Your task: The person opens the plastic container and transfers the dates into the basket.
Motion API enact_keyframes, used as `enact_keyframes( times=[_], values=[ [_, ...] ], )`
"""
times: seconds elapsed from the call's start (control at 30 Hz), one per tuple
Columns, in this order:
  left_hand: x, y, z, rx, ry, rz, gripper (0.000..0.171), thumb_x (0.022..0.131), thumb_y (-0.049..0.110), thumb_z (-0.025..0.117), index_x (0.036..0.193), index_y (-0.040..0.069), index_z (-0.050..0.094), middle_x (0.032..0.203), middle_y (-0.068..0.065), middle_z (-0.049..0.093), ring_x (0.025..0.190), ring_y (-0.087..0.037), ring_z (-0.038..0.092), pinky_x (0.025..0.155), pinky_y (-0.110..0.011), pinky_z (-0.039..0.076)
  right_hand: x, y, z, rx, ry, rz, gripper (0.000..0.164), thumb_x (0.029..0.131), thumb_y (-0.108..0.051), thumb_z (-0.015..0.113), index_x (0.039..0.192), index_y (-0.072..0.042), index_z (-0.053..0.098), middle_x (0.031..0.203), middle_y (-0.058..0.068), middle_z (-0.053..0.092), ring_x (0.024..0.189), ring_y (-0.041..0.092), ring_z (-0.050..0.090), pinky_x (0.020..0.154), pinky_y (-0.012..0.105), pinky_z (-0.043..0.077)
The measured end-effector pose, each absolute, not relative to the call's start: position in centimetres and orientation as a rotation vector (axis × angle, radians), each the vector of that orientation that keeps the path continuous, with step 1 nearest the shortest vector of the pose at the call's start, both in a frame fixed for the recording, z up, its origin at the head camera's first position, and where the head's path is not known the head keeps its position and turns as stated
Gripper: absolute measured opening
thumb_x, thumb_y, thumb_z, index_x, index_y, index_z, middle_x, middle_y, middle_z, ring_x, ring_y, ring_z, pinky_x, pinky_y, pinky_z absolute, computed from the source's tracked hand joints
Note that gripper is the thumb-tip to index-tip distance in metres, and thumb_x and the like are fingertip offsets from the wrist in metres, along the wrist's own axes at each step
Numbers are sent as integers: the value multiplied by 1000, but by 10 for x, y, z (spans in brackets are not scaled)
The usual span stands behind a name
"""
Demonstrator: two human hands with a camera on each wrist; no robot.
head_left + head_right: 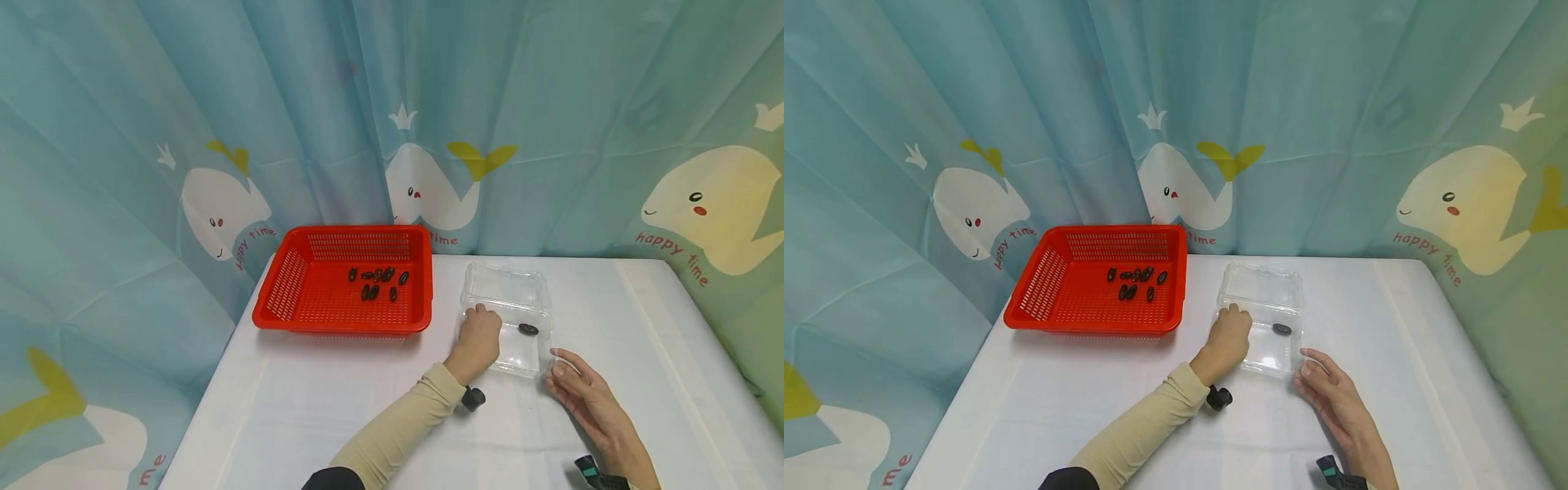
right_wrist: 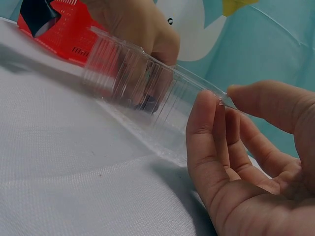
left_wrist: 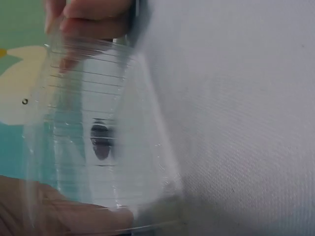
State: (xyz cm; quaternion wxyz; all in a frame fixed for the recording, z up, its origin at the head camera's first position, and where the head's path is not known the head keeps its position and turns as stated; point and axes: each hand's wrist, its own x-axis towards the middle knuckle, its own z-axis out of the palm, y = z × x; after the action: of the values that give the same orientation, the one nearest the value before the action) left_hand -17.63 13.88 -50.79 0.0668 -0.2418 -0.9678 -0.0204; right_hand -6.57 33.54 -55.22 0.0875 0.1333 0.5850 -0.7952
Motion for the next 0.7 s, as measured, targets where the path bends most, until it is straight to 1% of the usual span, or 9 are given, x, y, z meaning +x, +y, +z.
enact_keyframes(
  times=[0.13,0.27,0.37,0.47,0.57,0.7],
  values=[
    [-178,139,-510,-747,-2911,-34,8,87,16,74,94,15,74,94,-5,65,82,-18,64,60,-22,51,-65,335,-552,393,1732,-2375,31,107,-10,57,126,-35,59,102,-10,71,94,4,69,90,20,60],
    [-180,137,-510,-798,-2922,-90,8,88,13,72,96,13,72,92,-5,68,80,-19,68,63,-25,54,-65,336,-552,368,1715,-2392,32,107,-8,56,126,-34,60,103,-10,70,94,4,68,90,20,60],
    [-181,137,-509,-833,-2943,-140,8,88,12,72,96,14,71,92,-4,70,81,-19,70,62,-27,55,-65,336,-553,347,1705,-2403,32,107,-8,55,126,-33,61,102,-10,71,93,4,69,89,20,60],
    [-181,137,-508,-861,-2975,-187,7,88,14,74,93,16,69,89,-2,70,79,-18,70,58,-27,52,-65,336,-554,328,1701,-2410,32,108,-7,55,126,-33,61,102,-10,71,93,4,69,89,20,60],
    [-182,137,-507,-888,-3023,-255,8,89,16,74,89,19,66,86,1,69,75,-15,68,54,-26,47,-65,336,-554,314,1703,-2410,32,108,-7,54,127,-32,61,102,-9,71,93,5,69,89,20,60],
    [-185,136,-506,-925,-3077,-383,4,91,17,70,90,20,67,84,5,66,71,-9,61,54,-23,41,-65,336,-554,307,1705,-2408,32,108,-7,54,127,-32,60,101,-9,71,93,5,69,90,20,60]
  ],
)
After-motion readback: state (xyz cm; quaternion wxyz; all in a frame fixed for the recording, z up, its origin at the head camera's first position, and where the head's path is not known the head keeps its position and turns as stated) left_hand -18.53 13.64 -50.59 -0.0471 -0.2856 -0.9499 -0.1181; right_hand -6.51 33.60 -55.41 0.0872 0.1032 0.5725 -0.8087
